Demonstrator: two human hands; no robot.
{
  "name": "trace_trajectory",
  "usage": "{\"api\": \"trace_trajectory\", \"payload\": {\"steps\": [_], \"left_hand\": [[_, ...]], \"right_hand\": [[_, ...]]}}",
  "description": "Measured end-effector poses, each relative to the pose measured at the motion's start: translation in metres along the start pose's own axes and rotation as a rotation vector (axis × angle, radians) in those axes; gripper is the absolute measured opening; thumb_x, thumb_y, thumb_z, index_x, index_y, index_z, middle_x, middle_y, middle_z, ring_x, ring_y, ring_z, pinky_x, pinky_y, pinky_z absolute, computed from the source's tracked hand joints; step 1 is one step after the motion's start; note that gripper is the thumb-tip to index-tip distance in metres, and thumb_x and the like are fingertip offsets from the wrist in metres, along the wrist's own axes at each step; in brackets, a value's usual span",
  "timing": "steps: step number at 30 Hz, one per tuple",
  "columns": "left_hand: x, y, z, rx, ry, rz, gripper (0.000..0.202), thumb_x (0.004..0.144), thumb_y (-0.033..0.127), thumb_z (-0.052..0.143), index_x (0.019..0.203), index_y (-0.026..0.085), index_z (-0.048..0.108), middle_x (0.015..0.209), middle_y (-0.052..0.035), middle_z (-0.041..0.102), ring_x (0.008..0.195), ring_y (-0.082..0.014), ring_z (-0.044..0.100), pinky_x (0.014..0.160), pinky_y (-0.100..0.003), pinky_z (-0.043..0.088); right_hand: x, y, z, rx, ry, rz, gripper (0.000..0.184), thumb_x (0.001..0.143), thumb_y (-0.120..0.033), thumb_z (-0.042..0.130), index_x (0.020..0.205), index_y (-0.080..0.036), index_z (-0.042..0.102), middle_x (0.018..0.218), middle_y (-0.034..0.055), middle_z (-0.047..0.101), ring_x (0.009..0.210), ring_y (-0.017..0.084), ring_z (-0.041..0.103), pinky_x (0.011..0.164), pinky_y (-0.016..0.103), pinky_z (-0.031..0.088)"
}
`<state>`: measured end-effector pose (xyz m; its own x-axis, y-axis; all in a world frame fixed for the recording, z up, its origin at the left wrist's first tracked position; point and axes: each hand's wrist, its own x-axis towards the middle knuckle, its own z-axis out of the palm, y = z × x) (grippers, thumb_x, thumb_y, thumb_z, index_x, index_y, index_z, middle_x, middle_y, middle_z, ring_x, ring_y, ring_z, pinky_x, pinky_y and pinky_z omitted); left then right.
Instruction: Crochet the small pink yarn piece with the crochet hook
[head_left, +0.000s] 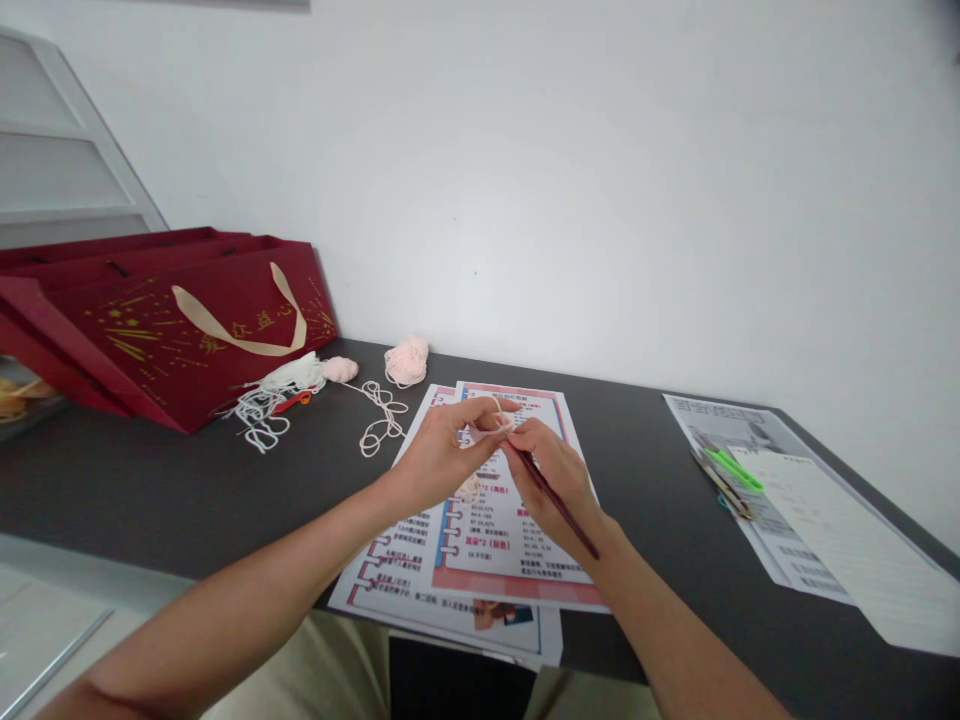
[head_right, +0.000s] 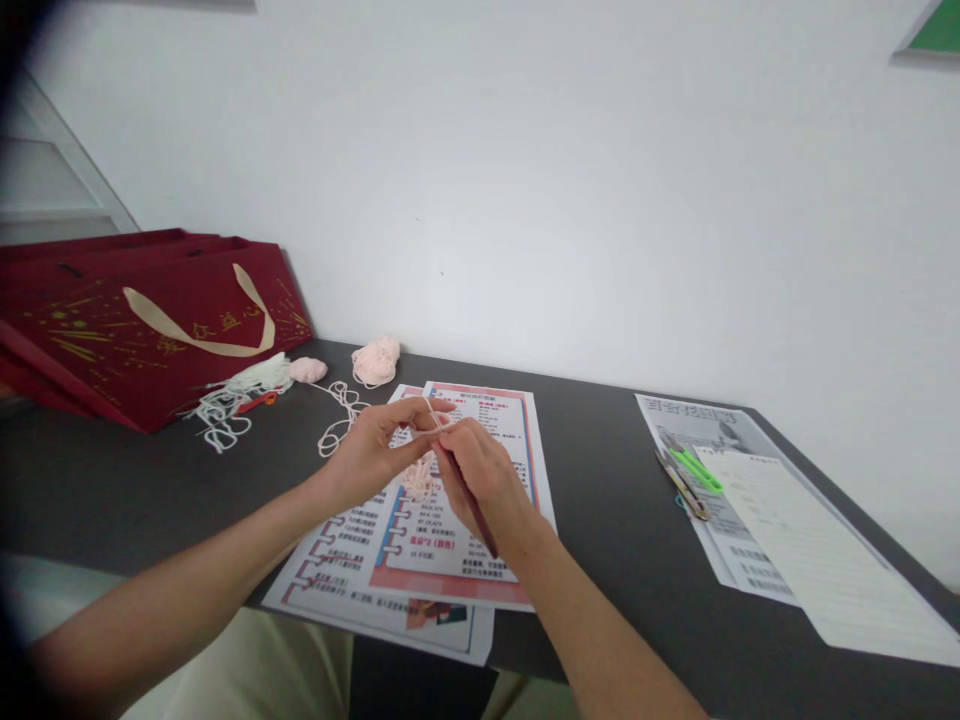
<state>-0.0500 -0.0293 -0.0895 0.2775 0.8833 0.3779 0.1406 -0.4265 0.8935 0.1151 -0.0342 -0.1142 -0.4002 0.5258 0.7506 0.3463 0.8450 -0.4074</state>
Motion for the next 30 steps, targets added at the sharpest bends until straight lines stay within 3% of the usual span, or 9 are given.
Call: {"api": "trace_trajectory", "payload": {"steps": [3, 5, 12, 17, 21, 25, 28, 30], "left_hand": [[0.002, -0.002, 0.000, -0.329, -0.060, -0.172, 0.026, 0.076, 0.023, 0.068, 0.101, 0.019, 0.064, 0.068, 0.0033, 0.057, 0.068, -0.0126, 0.054, 0.072, -0.029, 0.040], [0.004, -0.004, -0.001, -0.511, -0.079, -0.264, 0.035, 0.073, 0.019, 0.071, 0.107, 0.018, 0.062, 0.067, 0.0047, 0.056, 0.064, -0.0097, 0.051, 0.071, -0.026, 0.038], [0.003, -0.007, 0.002, -0.702, -0.049, -0.374, 0.034, 0.069, 0.016, 0.074, 0.103, 0.015, 0.065, 0.067, 0.0036, 0.056, 0.066, -0.0090, 0.052, 0.071, -0.025, 0.036], [0.004, -0.010, 0.003, -0.601, 0.042, -0.353, 0.035, 0.070, 0.017, 0.073, 0.104, 0.015, 0.065, 0.064, 0.0045, 0.056, 0.063, -0.0087, 0.050, 0.070, -0.025, 0.037], [0.006, -0.010, -0.002, -0.491, 0.080, -0.248, 0.038, 0.071, 0.018, 0.072, 0.108, 0.018, 0.063, 0.067, 0.0049, 0.056, 0.064, -0.0092, 0.050, 0.070, -0.025, 0.038], [0.007, -0.010, -0.006, -0.390, 0.042, -0.188, 0.036, 0.072, 0.020, 0.072, 0.108, 0.019, 0.064, 0.070, 0.0033, 0.057, 0.070, -0.0111, 0.052, 0.073, -0.027, 0.039], [0.006, -0.011, -0.007, -0.341, 0.008, -0.164, 0.035, 0.074, 0.022, 0.070, 0.109, 0.020, 0.064, 0.072, 0.0025, 0.057, 0.071, -0.0117, 0.052, 0.074, -0.028, 0.039], [0.006, -0.010, -0.007, -0.336, -0.002, -0.155, 0.035, 0.075, 0.022, 0.070, 0.110, 0.020, 0.064, 0.072, 0.0023, 0.057, 0.070, -0.0115, 0.052, 0.072, -0.028, 0.040]], "right_hand": [[-0.001, 0.005, 0.000, -0.022, -0.017, -0.139, 0.024, 0.086, -0.004, 0.047, 0.098, -0.024, 0.046, 0.088, 0.0051, 0.054, 0.076, 0.017, 0.052, 0.064, 0.031, 0.047], [-0.002, 0.008, 0.000, -0.063, -0.025, -0.196, 0.028, 0.085, -0.002, 0.047, 0.101, -0.024, 0.046, 0.089, 0.0057, 0.054, 0.076, 0.017, 0.051, 0.063, 0.031, 0.047], [-0.007, 0.009, 0.007, -0.265, 0.021, -0.259, 0.028, 0.084, -0.002, 0.047, 0.104, -0.022, 0.048, 0.086, 0.0077, 0.055, 0.074, 0.019, 0.049, 0.061, 0.033, 0.045], [-0.006, -0.001, 0.011, -0.142, 0.052, -0.027, 0.017, 0.087, -0.006, 0.046, 0.091, -0.022, 0.048, 0.080, 0.0042, 0.054, 0.073, 0.018, 0.051, 0.064, 0.032, 0.044], [-0.001, -0.008, 0.002, 0.109, 0.179, 0.249, 0.008, 0.088, -0.018, 0.052, 0.082, -0.023, 0.051, 0.069, -0.0006, 0.052, 0.062, 0.014, 0.050, 0.056, 0.028, 0.040], [0.006, -0.005, -0.004, 0.509, 0.270, 0.508, 0.015, 0.086, -0.024, 0.056, 0.071, -0.021, 0.052, 0.055, -0.0048, 0.045, 0.050, 0.011, 0.041, 0.049, 0.025, 0.032], [0.008, -0.002, -0.005, 0.688, 0.288, 0.580, 0.019, 0.085, -0.022, 0.056, 0.068, -0.021, 0.049, 0.051, -0.0065, 0.041, 0.046, 0.010, 0.037, 0.046, 0.025, 0.030], [0.008, -0.003, -0.007, 0.562, 0.263, 0.534, 0.018, 0.085, -0.021, 0.056, 0.068, -0.021, 0.050, 0.053, -0.0052, 0.044, 0.048, 0.010, 0.039, 0.047, 0.026, 0.030]]}}
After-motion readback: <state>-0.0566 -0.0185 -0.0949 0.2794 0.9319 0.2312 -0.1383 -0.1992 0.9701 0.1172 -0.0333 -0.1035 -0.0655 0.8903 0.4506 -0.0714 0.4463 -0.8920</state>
